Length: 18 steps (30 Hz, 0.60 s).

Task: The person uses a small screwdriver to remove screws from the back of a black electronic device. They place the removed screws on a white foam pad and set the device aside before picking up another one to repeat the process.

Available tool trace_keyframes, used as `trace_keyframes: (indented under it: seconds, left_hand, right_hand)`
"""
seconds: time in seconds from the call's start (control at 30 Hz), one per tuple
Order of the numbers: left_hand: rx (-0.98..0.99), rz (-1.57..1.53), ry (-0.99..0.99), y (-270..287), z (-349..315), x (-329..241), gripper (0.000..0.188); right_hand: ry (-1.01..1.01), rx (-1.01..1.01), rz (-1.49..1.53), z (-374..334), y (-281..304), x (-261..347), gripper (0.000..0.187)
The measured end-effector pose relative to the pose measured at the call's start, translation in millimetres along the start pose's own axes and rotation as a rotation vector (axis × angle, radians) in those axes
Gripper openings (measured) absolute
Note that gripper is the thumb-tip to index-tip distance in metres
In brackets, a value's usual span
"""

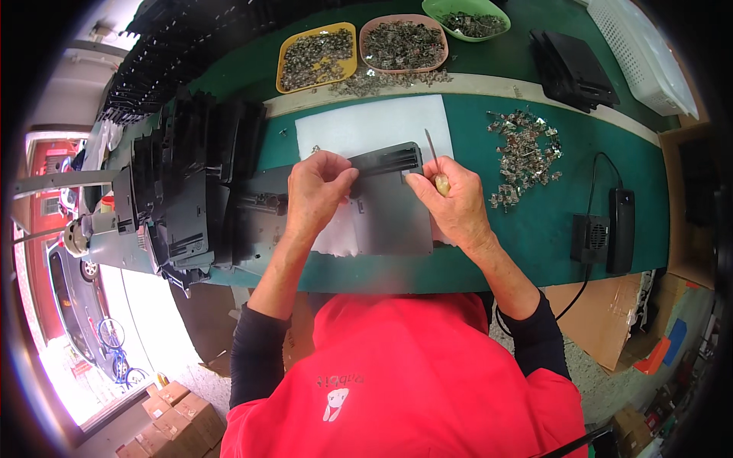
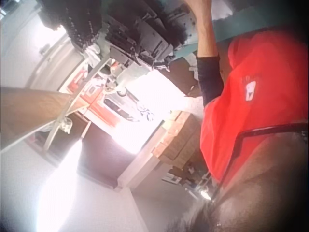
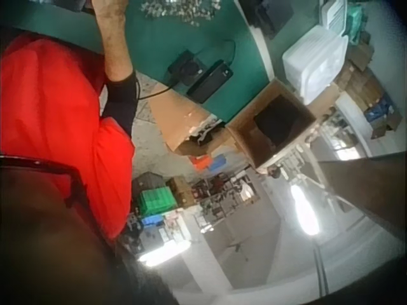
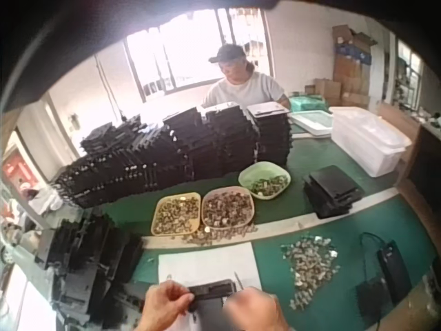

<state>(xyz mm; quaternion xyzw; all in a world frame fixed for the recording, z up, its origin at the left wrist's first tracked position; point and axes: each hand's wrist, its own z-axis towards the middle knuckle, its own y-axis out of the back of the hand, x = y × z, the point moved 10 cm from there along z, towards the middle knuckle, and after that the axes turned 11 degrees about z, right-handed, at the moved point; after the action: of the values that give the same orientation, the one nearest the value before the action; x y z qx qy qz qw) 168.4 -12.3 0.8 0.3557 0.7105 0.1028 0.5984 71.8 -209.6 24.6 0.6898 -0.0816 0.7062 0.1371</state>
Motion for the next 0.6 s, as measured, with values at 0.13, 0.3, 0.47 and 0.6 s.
trace_keyframes:
  seconds: [0.13,0.3,0.47,0.6]
  left_hand:
    - [-0.045,0.043,0.014,4.2,-6.7,1.7,0.018]
    - [0.063,0.061,0.022,-1.9,-5.4,3.0,0.024]
    - [0.028,-0.133,0.000,-5.5,-11.8,1.1,0.019]
    - [-0.134,0.051,-0.039,4.0,-8.1,-2.0,0.016]
  right_hand:
    - [-0.040,-0.018,0.074,-2.8,4.9,-12.5,0.025]
    - [-0.189,-0.032,0.241,-6.8,5.9,-29.5,0.024]
    - [-0.256,-0.014,0.124,-14.5,6.9,-27.6,0.028]
    - [-0.091,0.243,-0.415,-6.2,-1.6,-6.4,0.030]
